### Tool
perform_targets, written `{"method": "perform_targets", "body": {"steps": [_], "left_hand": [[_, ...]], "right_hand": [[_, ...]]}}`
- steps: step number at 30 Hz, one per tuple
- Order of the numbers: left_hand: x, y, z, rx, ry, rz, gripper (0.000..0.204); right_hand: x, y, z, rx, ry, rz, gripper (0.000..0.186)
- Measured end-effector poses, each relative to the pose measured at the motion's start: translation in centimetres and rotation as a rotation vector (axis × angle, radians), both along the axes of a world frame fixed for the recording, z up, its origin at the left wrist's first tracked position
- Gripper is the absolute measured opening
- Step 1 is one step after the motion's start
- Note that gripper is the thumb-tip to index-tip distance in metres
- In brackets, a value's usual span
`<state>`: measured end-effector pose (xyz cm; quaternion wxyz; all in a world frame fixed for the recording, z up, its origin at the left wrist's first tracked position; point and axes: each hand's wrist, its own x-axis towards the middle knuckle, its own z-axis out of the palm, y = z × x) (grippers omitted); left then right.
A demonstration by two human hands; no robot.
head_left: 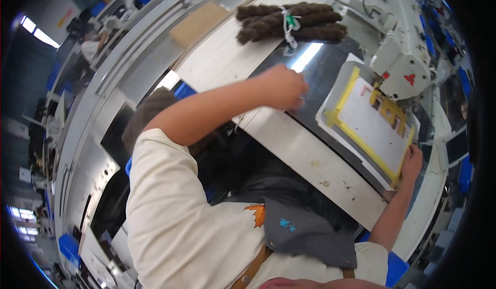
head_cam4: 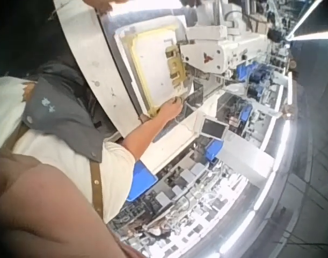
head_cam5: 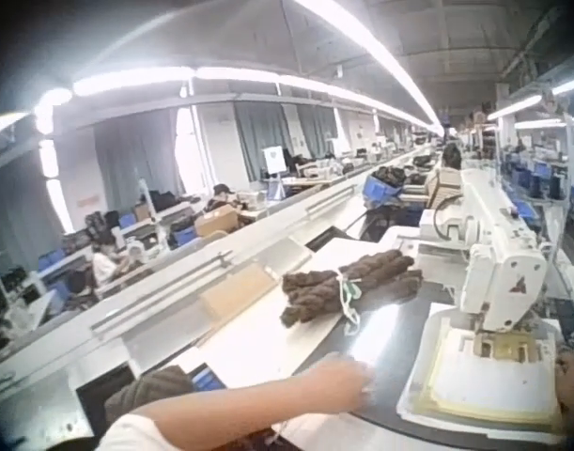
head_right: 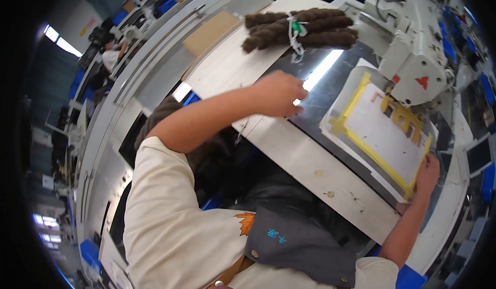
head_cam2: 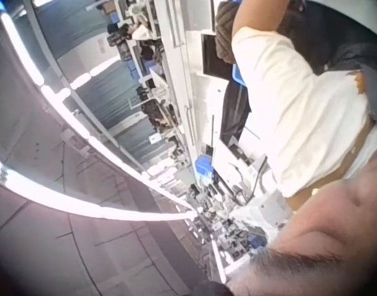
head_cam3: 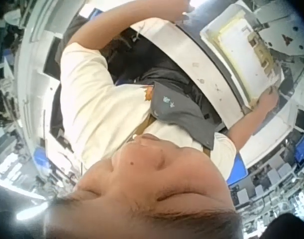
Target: Sewing and assembling components of a fur-covered bag using an industrial sewing machine.
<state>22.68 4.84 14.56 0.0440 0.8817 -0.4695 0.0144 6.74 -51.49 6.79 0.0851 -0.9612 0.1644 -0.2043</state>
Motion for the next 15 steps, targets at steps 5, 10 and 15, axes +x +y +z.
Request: {"method": "perform_targets", "body": {"steps": [5,10,15], "left_hand": [[-8.1,18.8,5.4,-0.076,0.024,1.001,0.035],[-19.9,19.1,3.0,-0.138,0.218,1.143,0.044],[-23.7,15.6,-0.6,-0.101,0.020,1.149,0.069]], "right_hand": [[-2.6,-1.7,-0.1,0.103,0.135,0.045,0.027],[-4.0,-1.5,-0.6,0.140,0.106,0.102,0.035],[-4.0,-0.2,-0.5,0.020,0.176,0.000,0.041]]}}
